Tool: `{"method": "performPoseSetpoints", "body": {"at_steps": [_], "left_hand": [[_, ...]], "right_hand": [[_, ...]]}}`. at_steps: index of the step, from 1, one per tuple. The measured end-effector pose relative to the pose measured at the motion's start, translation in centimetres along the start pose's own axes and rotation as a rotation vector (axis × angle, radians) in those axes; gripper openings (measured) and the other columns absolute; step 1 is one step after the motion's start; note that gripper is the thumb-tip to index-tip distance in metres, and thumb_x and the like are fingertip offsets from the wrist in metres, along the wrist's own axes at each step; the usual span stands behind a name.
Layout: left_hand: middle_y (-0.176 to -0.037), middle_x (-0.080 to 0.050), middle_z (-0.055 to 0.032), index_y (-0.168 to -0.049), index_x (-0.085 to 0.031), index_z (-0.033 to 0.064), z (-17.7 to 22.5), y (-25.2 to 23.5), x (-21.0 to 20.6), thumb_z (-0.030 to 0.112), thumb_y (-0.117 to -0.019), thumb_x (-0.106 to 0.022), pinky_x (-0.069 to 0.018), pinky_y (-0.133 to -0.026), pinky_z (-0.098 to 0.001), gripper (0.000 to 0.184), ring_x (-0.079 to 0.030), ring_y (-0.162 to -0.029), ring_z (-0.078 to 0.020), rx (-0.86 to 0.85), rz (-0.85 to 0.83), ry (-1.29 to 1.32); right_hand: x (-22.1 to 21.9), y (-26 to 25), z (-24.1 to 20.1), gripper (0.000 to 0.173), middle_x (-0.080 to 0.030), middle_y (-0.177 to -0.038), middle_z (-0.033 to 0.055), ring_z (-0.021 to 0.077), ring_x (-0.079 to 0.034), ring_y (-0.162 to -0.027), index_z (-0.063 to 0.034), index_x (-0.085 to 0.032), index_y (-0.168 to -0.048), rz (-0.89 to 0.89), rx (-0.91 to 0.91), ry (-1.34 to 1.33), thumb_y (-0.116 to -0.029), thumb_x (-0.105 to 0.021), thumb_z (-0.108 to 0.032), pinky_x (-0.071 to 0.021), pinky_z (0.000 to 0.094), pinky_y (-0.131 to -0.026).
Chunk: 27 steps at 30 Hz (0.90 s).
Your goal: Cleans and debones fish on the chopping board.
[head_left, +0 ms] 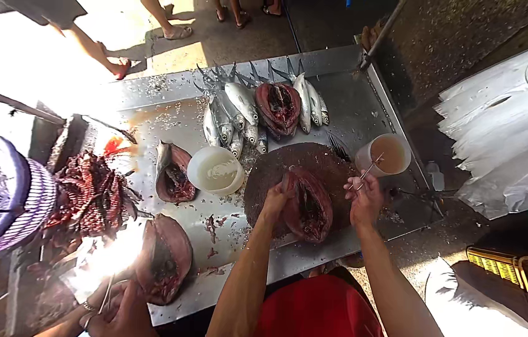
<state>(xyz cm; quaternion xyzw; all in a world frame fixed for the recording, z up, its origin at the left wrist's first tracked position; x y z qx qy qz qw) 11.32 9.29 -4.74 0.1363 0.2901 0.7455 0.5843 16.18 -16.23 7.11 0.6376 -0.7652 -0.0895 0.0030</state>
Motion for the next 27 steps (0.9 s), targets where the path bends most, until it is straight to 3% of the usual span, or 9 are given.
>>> {"method": "performPoseSetpoints", "body": {"at_steps": [2,5,8,14,16,18,22,24,27], "left_hand": [[-0.099,-0.074,-0.0128,-0.121,-0.064,-0.0018,0.3,0.1,-0.1,0.0,-0.0888,-0.069,-0.0614,-0.079,-0.0374,0.032,-0.072,-0.085,-0.0194,-0.025,-0.004,-0.009],[-0.095,-0.073,-0.0118,-0.116,-0.065,-0.0017,0.4,0.3,-0.1,0.0,-0.0885,-0.068,-0.0613,-0.077,-0.037,0.028,-0.072,-0.082,-0.0187,-0.053,0.001,-0.026],[-0.095,-0.073,-0.0114,-0.114,-0.066,-0.0016,0.2,0.5,0.0,0.0,-0.0883,-0.069,-0.061,-0.077,-0.0367,0.026,-0.072,-0.082,-0.0178,-0.064,0.014,-0.036],[-0.093,-0.074,-0.0101,-0.113,-0.067,-0.0006,0.6,0.6,0.0,0.0,-0.0867,-0.069,-0.0606,-0.075,-0.0357,0.026,-0.071,-0.08,-0.017,-0.09,0.011,-0.047],[-0.095,-0.074,-0.0104,-0.114,-0.067,-0.0007,0.3,0.5,0.0,0.0,-0.0869,-0.07,-0.0608,-0.077,-0.0361,0.028,-0.072,-0.082,-0.0175,-0.084,0.016,-0.041],[-0.097,-0.074,-0.011,-0.117,-0.066,-0.0008,0.1,0.4,0.1,0.0,-0.0872,-0.069,-0.0609,-0.077,-0.0362,0.03,-0.072,-0.083,-0.0177,-0.081,0.024,-0.033],[-0.096,-0.074,-0.0112,-0.118,-0.066,-0.0002,0.1,0.3,0.1,0.001,-0.0884,-0.069,-0.0609,-0.077,-0.0361,0.03,-0.072,-0.082,-0.0175,-0.05,0.063,-0.049],[-0.095,-0.073,-0.0109,-0.118,-0.066,0.0,0.0,0.3,0.1,0.002,-0.0887,-0.069,-0.0607,-0.075,-0.0357,0.029,-0.071,-0.08,-0.0173,-0.033,0.075,-0.065],[-0.094,-0.073,-0.0114,-0.117,-0.066,-0.0008,0.0,0.3,0.3,0.002,-0.0889,-0.069,-0.0611,-0.074,-0.0361,0.028,-0.072,-0.079,-0.0178,-0.033,0.092,-0.056]], "right_hand": [[-0.4,0.9,2.8,0.033,-0.071,-0.096,0.0125,0.0169,-0.068,-0.074,0.0064,-0.051,-0.129,-0.116,-0.19,0.141,-0.1048,-0.053,-0.015,-0.0564,0.0295,-0.06],[-3.6,2.7,4.4,0.055,-0.071,-0.099,0.0081,0.0165,-0.068,-0.082,-0.0005,-0.061,-0.133,-0.577,-0.173,0.69,-0.0908,-0.073,-0.033,-0.0589,0.0363,-0.078],[-5.7,3.1,5.3,0.061,-0.071,-0.101,0.0088,0.0233,-0.068,-0.09,-0.0079,-0.063,-0.135,-0.809,-0.163,1.026,-0.0876,-0.073,-0.044,-0.0562,0.0475,-0.087],[-8.3,0.9,6.2,0.05,-0.071,-0.102,0.0123,0.027,-0.068,-0.093,-0.0075,-0.066,-0.127,-1.039,-0.142,1.141,-0.0888,-0.073,-0.038,-0.0547,0.0514,-0.089],[-8.4,0.7,6.1,0.044,-0.07,-0.099,0.0111,0.022,-0.068,-0.084,-0.003,-0.064,-0.128,-1.11,-0.201,0.973,-0.0953,-0.07,-0.032,-0.0576,0.0434,-0.081],[-7.8,0.8,5.3,0.038,-0.071,-0.087,0.0069,0.0131,-0.066,-0.065,0.0036,-0.062,-0.126,-1.016,-0.295,0.481,-0.097,-0.067,-0.021,-0.0571,0.0291,-0.06],[-6.1,0.7,0.8,0.032,-0.07,-0.085,0.0082,0.0128,-0.064,-0.062,0.0065,-0.061,-0.125,-0.681,-0.336,-0.278,-0.0991,-0.056,-0.012,-0.0553,0.0267,-0.056],[-4.6,0.2,-1.9,0.031,-0.071,-0.087,0.0106,0.0143,-0.066,-0.065,0.0066,-0.059,-0.126,-0.527,-0.191,-0.296,-0.1002,-0.053,-0.009,-0.0576,0.0276,-0.058],[-0.9,0.3,-4.4,0.052,-0.07,-0.107,0.0131,0.0158,-0.07,-0.086,0.0127,-0.05,-0.135,-0.335,0.312,0.158,-0.0948,-0.066,-0.017,-0.0612,0.0293,-0.073]]}}
Point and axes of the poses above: each hand's wrist, its own y-axis away from the middle knuckle, its own x-axis out of the back of the hand, z = x × y, the point moved 8 cm from there along -y, towards the middle knuckle
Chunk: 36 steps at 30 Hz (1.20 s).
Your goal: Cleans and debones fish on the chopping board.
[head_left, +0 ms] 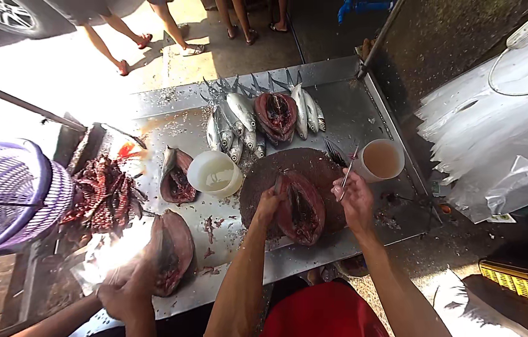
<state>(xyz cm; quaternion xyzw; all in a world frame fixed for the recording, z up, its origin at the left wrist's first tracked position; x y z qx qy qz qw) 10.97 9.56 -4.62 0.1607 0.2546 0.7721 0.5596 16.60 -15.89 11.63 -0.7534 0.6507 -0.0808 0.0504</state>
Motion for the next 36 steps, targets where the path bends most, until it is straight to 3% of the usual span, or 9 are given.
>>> {"method": "performPoseSetpoints", "body": {"at_steps": [2,5,8,11,14,19,26,32,36], "left_hand": [[-0.093,-0.073,-0.0114,-0.116,-0.066,-0.0011,0.1,0.1,0.1,0.002,-0.0887,-0.069,-0.0609,-0.074,-0.0363,0.027,-0.071,-0.079,-0.0178,-0.003,0.019,-0.001],[-0.098,-0.073,-0.0124,-0.119,-0.065,-0.0012,-0.2,0.5,-0.1,0.003,-0.089,-0.068,-0.0612,-0.076,-0.0374,0.031,-0.072,-0.083,-0.0188,0.009,0.038,-0.035],[-0.1,-0.073,-0.0126,-0.121,-0.064,-0.0009,0.3,0.3,-0.2,0.003,-0.0887,-0.068,-0.0611,-0.078,-0.038,0.033,-0.072,-0.085,-0.0189,0.001,0.052,-0.068],[-0.1,-0.073,-0.0124,-0.121,-0.064,-0.0004,0.0,0.4,0.0,0.003,-0.088,-0.068,-0.0607,-0.078,-0.0376,0.034,-0.071,-0.085,-0.0188,0.011,0.055,-0.071],[-0.1,-0.073,-0.0128,-0.122,-0.064,-0.0005,0.1,-0.2,0.0,0.003,-0.0874,-0.069,-0.061,-0.078,-0.0385,0.035,-0.072,-0.084,-0.0195,-0.005,0.045,-0.054],[-0.101,-0.073,-0.0127,-0.122,-0.065,0.0004,-0.1,0.0,-0.1,0.004,-0.0876,-0.07,-0.0608,-0.078,-0.0391,0.035,-0.072,-0.085,-0.0197,0.003,0.025,-0.039],[-0.096,-0.073,-0.0117,-0.118,-0.066,0.0,-0.3,-0.2,0.1,0.005,-0.087,-0.071,-0.0609,-0.077,-0.0382,0.032,-0.072,-0.081,-0.0188,0.013,0.02,-0.04],[-0.1,-0.074,-0.0119,-0.12,-0.066,0.0006,-0.1,-0.2,0.0,0.005,-0.0872,-0.072,-0.0608,-0.081,-0.0382,0.033,-0.072,-0.086,-0.0187,0.01,-0.012,-0.033],[-0.096,-0.075,-0.0106,-0.113,-0.069,0.0008,0.2,-0.2,-0.5,0.005,-0.0861,-0.073,-0.0611,-0.08,-0.0379,0.028,-0.073,-0.085,-0.0174,-0.039,-0.042,-0.051]], "right_hand": [[2.0,2.3,3.4,0.053,-0.068,-0.111,0.0158,0.0169,-0.069,-0.092,0.0142,-0.046,-0.135,0.19,-0.069,0.048,-0.0947,-0.064,-0.015,-0.0602,0.0296,-0.077],[2.6,6.6,9.9,0.021,-0.068,-0.085,0.0082,0.014,-0.067,-0.065,-0.0023,-0.054,-0.118,0.518,-0.763,-0.364,-0.1085,-0.051,-0.021,-0.0554,0.027,-0.054],[3.4,5.7,7.5,0.039,-0.069,-0.098,0.0127,0.0181,-0.07,-0.076,0.0063,-0.043,-0.137,0.483,-0.447,-0.29,-0.1019,-0.052,-0.008,-0.059,0.0296,-0.059],[2.0,5.9,9.9,0.026,-0.066,-0.086,0.006,0.0125,-0.067,-0.066,-0.0079,-0.05,-0.12,0.659,-0.771,-0.651,-0.1105,-0.044,-0.031,-0.0556,0.0244,-0.054],[0.3,4.3,7.3,0.036,-0.069,-0.09,0.0135,0.0189,-0.069,-0.069,0.0057,-0.046,-0.132,0.18,-0.589,-0.219,-0.1035,-0.057,-0.014,-0.0583,0.0301,-0.056],[-6.6,3.9,7.5,0.067,-0.069,-0.102,0.0125,0.0241,-0.069,-0.085,-0.0027,-0.059,-0.13,-0.713,-0.615,0.545,-0.0851,-0.078,-0.048,-0.0592,0.0469,-0.083],[-10.8,2.2,10.5,0.057,-0.069,-0.095,0.0129,0.0205,-0.069,-0.071,-0.0008,-0.061,-0.122,-0.853,-0.689,0.596,-0.0875,-0.079,-0.042,-0.0611,0.0403,-0.071],[-9.3,3.7,7.6,0.028,-0.07,-0.08,0.0086,0.0146,-0.064,-0.056,0.0057,-0.063,-0.117,-0.526,-0.726,-0.086,-0.0991,-0.065,-0.016,-0.0546,0.0279,-0.05],[-8.1,5.4,7.5,0.03,-0.066,-0.076,0.0042,0.0064,-0.057,-0.05,0.0043,-0.062,-0.117,-0.252,-0.793,-0.698,-0.1054,-0.045,-0.018,-0.0483,0.0188,-0.045]]}}
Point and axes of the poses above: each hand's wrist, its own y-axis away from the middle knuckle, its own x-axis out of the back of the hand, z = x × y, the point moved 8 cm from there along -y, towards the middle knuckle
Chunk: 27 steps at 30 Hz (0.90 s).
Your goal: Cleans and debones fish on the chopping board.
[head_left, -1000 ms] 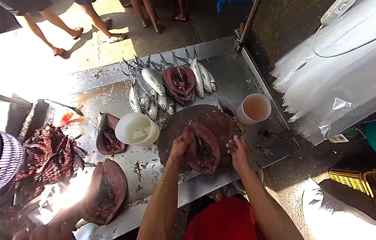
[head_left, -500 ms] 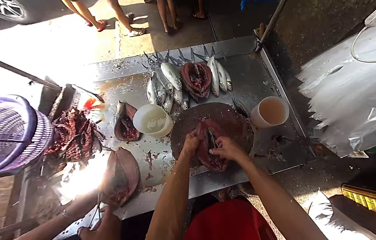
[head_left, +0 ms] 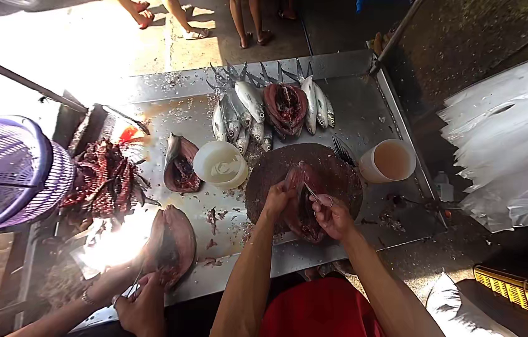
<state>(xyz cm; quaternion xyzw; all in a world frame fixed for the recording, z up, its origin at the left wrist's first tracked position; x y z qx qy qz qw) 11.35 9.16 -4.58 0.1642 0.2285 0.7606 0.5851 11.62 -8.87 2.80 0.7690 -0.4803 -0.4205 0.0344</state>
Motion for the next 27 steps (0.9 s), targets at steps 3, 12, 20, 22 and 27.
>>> {"method": "performPoseSetpoints", "body": {"at_steps": [3,12,20,22,27], "left_hand": [[-0.092,-0.073,-0.0086,-0.11,-0.071,0.0021,0.1,-0.1,0.2,0.006,-0.0848,-0.072,-0.0591,-0.078,-0.0371,0.026,-0.07,-0.081,-0.0149,-0.002,0.045,-0.091],[-0.096,-0.073,-0.0102,-0.115,-0.068,0.0013,0.0,-0.1,0.5,0.007,-0.0885,-0.073,-0.0596,-0.08,-0.0372,0.028,-0.071,-0.083,-0.0165,0.086,0.02,-0.047],[-0.093,-0.073,-0.0102,-0.112,-0.069,0.0015,-0.1,-0.3,0.5,0.005,-0.086,-0.073,-0.06,-0.078,-0.0374,0.027,-0.071,-0.081,-0.017,0.06,0.04,-0.038],[-0.094,-0.074,-0.0105,-0.112,-0.069,0.001,-0.1,-0.3,0.5,0.005,-0.086,-0.073,-0.0603,-0.078,-0.0374,0.027,-0.071,-0.082,-0.0168,0.053,0.044,-0.049],[-0.095,-0.074,-0.0102,-0.113,-0.07,0.0025,-0.2,-0.5,0.5,0.009,-0.086,-0.074,-0.0597,-0.081,-0.0384,0.028,-0.071,-0.084,-0.0168,0.051,0.058,-0.113]], "right_hand": [[-0.8,0.3,-3.0,0.034,-0.068,-0.077,0.0019,0.0055,-0.06,-0.052,-0.0001,-0.066,-0.116,-0.066,0.133,-0.472,-0.1024,-0.055,-0.029,-0.0512,0.0174,-0.047],[0.3,-1.6,-3.3,0.056,-0.071,-0.095,0.0077,0.0177,-0.07,-0.078,-0.0021,-0.062,-0.128,0.119,0.031,1.201,-0.0895,-0.074,-0.041,-0.0614,0.0394,-0.077],[0.5,-4.6,0.3,0.043,-0.071,-0.094,0.0092,0.0192,-0.068,-0.077,-0.0018,-0.064,-0.124,-0.015,-0.173,1.264,-0.0936,-0.072,-0.031,-0.0589,0.0389,-0.076],[0.0,-3.9,-1.4,0.026,-0.069,-0.082,0.0086,0.0121,-0.061,-0.059,0.0061,-0.063,-0.118,0.032,-0.037,0.661,-0.0997,-0.063,-0.012,-0.0523,0.026,-0.053],[0.1,-0.9,-8.6,0.027,-0.068,-0.08,0.0086,0.0103,-0.062,-0.058,0.003,-0.062,-0.118,0.1,0.272,-0.025,-0.1059,-0.045,-0.014,-0.0532,0.0218,-0.052]]}}
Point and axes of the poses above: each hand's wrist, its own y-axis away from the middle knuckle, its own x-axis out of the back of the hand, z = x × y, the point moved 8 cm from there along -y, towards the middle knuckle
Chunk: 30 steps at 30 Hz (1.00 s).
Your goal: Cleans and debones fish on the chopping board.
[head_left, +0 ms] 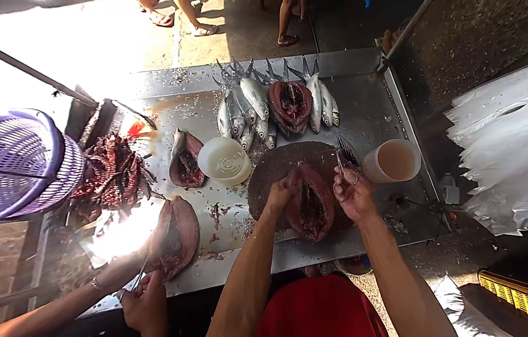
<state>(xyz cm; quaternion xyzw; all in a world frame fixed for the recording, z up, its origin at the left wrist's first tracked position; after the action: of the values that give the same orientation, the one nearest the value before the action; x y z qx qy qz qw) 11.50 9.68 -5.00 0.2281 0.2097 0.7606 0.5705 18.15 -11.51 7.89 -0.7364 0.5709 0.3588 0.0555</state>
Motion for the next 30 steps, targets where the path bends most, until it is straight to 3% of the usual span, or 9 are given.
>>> {"method": "performPoseSetpoints", "body": {"at_steps": [5,6,8,10,13,18,23,27,30], "left_hand": [[-0.093,-0.073,-0.0104,-0.11,-0.069,0.002,0.4,0.8,-0.1,0.015,-0.0851,-0.077,-0.0602,-0.078,-0.0393,0.029,-0.072,-0.082,-0.0179,-0.021,0.092,-0.03],[-0.095,-0.072,-0.0117,-0.113,-0.067,0.0016,0.7,1.1,-0.3,0.017,-0.0843,-0.079,-0.06,-0.08,-0.0402,0.034,-0.071,-0.084,-0.019,-0.016,0.112,-0.052],[-0.101,-0.071,-0.0144,-0.118,-0.063,0.0014,1.2,1.7,-0.7,0.019,-0.0814,-0.081,-0.0587,-0.084,-0.0443,0.045,-0.071,-0.091,-0.0226,0.008,0.127,-0.137],[-0.101,-0.071,-0.0146,-0.119,-0.064,0.001,1.2,1.8,-1.0,0.018,-0.0841,-0.079,-0.0591,-0.083,-0.044,0.042,-0.071,-0.09,-0.0225,0.008,0.129,-0.129],[-0.094,-0.07,-0.0129,-0.115,-0.064,-0.0001,2.2,1.8,-1.5,0.018,-0.093,-0.072,-0.0596,-0.077,-0.0401,0.03,-0.07,-0.081,-0.0199,-0.025,0.111,-0.018],[-0.093,-0.07,-0.0101,-0.123,-0.062,0.0015,8.2,4.2,-4.2,0.013,-0.0983,-0.066,-0.0595,-0.074,-0.0348,0.027,-0.069,-0.077,-0.0158,-0.037,-0.149,-0.004],[-0.097,-0.07,-0.0112,-0.121,-0.065,0.003,13.1,3.4,-5.2,0.011,-0.0928,-0.071,-0.0565,-0.077,-0.0377,0.03,-0.066,-0.082,-0.0169,-0.183,-0.494,-0.342],[-0.128,-0.066,-0.0209,-0.14,-0.057,0.0056,13.2,-2.6,-1.1,0.032,-0.0902,-0.077,-0.0502,-0.103,-0.0567,0.06,-0.065,-0.118,-0.0345,-0.309,-0.171,-0.613],[-0.142,-0.057,-0.0212,-0.14,-0.06,0.0101,12.4,-4.7,2.2,0.041,-0.0947,-0.068,-0.0405,-0.107,-0.0679,0.056,-0.051,-0.133,-0.0434,-0.33,0.111,-0.831]], "right_hand": [[3.3,3.4,-5.2,0.046,-0.069,-0.098,0.0111,0.0169,-0.07,-0.079,0.0098,-0.047,-0.133,0.228,0.546,0.653,-0.0954,-0.063,-0.012,-0.0606,0.0298,-0.066],[5.0,4.0,-3.8,0.045,-0.068,-0.099,0.0113,0.0165,-0.069,-0.081,0.01,-0.046,-0.133,0.294,0.51,0.616,-0.0956,-0.062,-0.01,-0.0602,0.0296,-0.068],[8.9,5.0,1.8,0.02,-0.069,-0.087,0.0064,0.0118,-0.068,-0.068,-0.0005,-0.053,-0.121,0.484,0.084,0.252,-0.1078,-0.051,-0.015,-0.0562,0.0241,-0.057],[10.1,6.5,5.1,0.024,-0.069,-0.082,0.0077,0.0143,-0.066,-0.06,-0.0021,-0.055,-0.118,0.52,-0.161,0.09,-0.1097,-0.049,-0.024,-0.0536,0.0257,-0.05],[8.9,7.9,4.8,0.037,-0.069,-0.093,0.0133,0.0191,-0.069,-0.071,0.0058,-0.05,-0.134,0.356,-0.06,0.329,-0.1037,-0.057,-0.015,-0.0588,0.0299,-0.058],[9.0,8.9,5.5,0.026,-0.067,-0.091,0.0124,0.0215,-0.071,-0.077,0.0014,-0.051,-0.116,0.295,-0.241,0.38,-0.1058,-0.058,-0.022,-0.061,0.0343,-0.068],[9.1,10.6,4.0,0.048,-0.07,-0.093,0.0142,0.0215,-0.073,-0.078,0.0061,-0.05,-0.123,0.195,-0.121,0.629,-0.0892,-0.075,-0.016,-0.0639,0.0352,-0.073],[10.5,10.6,3.6,0.055,-0.07,-0.097,0.0147,0.0201,-0.073,-0.08,0.0079,-0.047,-0.133,0.23,-0.084,0.76,-0.0914,-0.074,-0.016,-0.0637,0.0345,-0.074],[11.6,10.8,3.6,0.064,-0.07,-0.098,0.0141,0.0185,-0.072,-0.081,0.0076,-0.047,-0.135,0.266,-0.031,0.893,-0.0875,-0.078,-0.021,-0.0636,0.0352,-0.076]]}}
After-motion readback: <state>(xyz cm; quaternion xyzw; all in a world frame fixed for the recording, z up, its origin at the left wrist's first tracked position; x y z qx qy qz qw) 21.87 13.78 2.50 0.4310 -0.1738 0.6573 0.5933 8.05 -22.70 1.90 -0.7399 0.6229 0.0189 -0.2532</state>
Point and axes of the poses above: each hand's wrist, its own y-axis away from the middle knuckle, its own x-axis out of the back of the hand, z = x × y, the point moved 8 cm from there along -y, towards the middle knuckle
